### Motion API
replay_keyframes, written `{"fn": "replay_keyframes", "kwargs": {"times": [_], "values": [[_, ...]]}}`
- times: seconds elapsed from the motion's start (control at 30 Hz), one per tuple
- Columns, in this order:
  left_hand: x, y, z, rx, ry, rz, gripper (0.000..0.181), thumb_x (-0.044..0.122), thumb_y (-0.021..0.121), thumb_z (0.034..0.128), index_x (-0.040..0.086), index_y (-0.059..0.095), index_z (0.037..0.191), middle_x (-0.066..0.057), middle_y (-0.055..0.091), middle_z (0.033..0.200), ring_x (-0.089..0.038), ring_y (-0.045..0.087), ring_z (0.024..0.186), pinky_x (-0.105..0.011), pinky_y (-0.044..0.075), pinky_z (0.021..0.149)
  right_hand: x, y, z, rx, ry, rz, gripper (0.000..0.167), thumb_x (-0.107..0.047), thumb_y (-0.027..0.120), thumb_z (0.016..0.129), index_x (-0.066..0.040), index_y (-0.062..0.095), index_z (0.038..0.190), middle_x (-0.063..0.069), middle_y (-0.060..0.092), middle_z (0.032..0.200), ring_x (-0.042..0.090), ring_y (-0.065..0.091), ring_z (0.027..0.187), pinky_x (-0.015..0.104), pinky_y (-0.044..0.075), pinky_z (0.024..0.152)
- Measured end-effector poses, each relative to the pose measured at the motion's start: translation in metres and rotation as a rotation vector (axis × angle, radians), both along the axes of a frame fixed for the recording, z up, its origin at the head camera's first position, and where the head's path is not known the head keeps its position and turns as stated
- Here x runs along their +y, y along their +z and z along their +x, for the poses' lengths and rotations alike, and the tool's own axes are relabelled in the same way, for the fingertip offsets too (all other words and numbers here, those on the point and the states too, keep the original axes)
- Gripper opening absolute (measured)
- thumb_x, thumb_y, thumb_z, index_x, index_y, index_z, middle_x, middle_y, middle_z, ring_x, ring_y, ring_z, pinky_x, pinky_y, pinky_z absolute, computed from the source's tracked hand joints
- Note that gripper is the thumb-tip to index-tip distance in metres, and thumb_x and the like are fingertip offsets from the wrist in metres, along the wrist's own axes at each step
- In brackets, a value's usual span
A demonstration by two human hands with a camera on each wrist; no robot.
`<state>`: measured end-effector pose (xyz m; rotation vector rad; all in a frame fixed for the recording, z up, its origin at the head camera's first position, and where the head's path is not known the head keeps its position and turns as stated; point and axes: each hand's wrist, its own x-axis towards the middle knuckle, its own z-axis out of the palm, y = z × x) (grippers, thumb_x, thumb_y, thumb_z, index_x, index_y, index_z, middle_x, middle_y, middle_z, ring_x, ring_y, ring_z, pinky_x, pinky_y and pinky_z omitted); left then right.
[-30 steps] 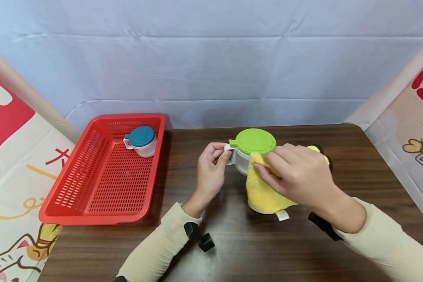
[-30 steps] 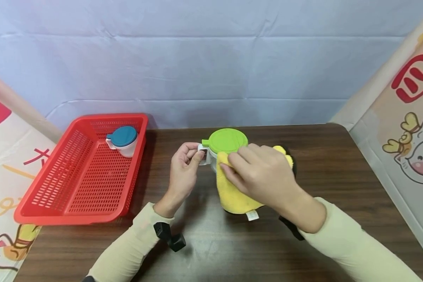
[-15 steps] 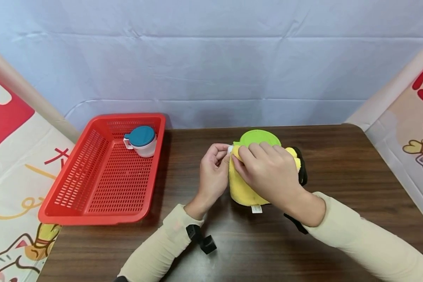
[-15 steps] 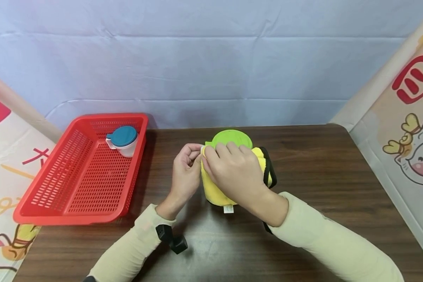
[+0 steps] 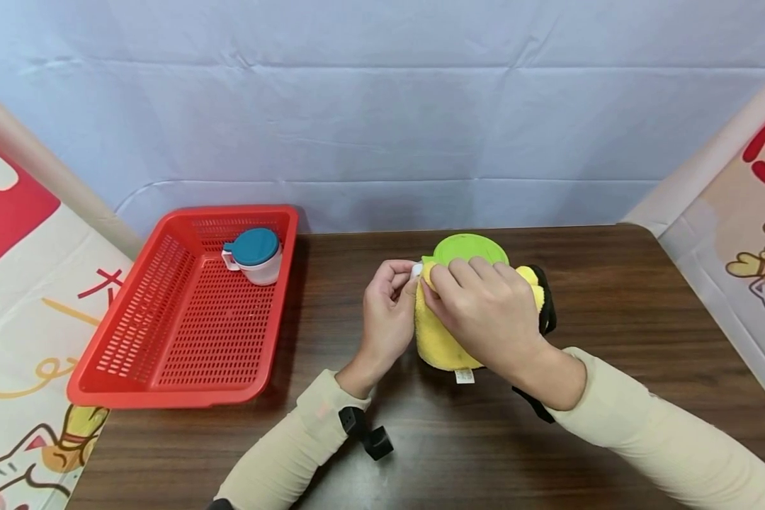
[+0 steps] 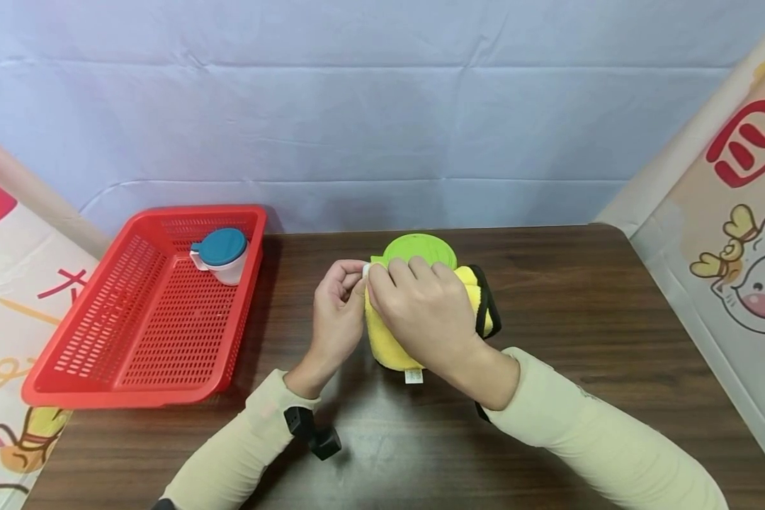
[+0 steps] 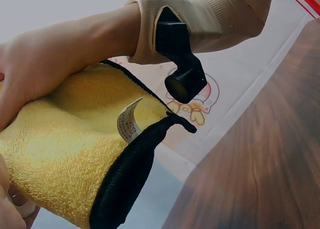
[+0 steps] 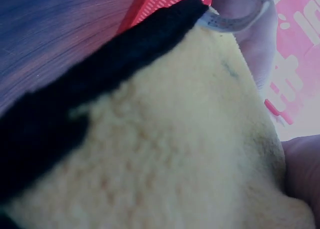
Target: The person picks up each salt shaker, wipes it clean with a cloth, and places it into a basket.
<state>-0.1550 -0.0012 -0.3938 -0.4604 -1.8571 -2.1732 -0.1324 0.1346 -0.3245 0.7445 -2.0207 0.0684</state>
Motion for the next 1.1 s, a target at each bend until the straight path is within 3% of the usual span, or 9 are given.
{"fn": "replay_keyframes", "kwargs": {"times": [0.3, 0.73, 1.1], "values": [[-0.002, 0.001, 0.000, 0.011, 0.009, -0.014, 0.015, -0.004, 0.059, 0.0998, -0.012, 0.056, 0.112, -0.028, 0.071, 0.109, -0.012, 0.066, 0.095, -0.022, 0.052, 0.081, 0.008, -0.001, -0.001, 0.039, 0.101, -0.003, 0.030, -0.011, 0.057, 0.099, -0.005, 0.049, 0.070, 0.005, 0.037, 0.058, 0.021, 0.034, 0.047, 0.030, 0.023, 0.041], [-0.006, 0.001, -0.003, -0.021, 0.024, 0.020, 0.015, -0.005, 0.060, 0.0985, -0.013, 0.056, 0.111, -0.029, 0.071, 0.109, -0.013, 0.067, 0.097, -0.022, 0.052, 0.082, 0.039, 0.002, -0.003, 0.081, 0.278, -0.012, 0.042, -0.025, 0.056, 0.106, -0.004, 0.052, 0.070, 0.003, 0.043, 0.060, 0.019, 0.033, 0.047, 0.031, 0.029, 0.040], [-0.009, 0.002, -0.006, -0.057, 0.031, 0.055, 0.015, -0.009, 0.059, 0.0972, -0.016, 0.054, 0.110, -0.032, 0.069, 0.110, -0.005, 0.065, 0.092, -0.021, 0.052, 0.083, 0.063, 0.010, -0.006, 0.090, 0.298, -0.107, 0.043, -0.029, 0.059, 0.105, -0.002, 0.063, 0.071, 0.003, 0.046, 0.057, 0.020, 0.033, 0.043, 0.034, 0.029, 0.037]]}}
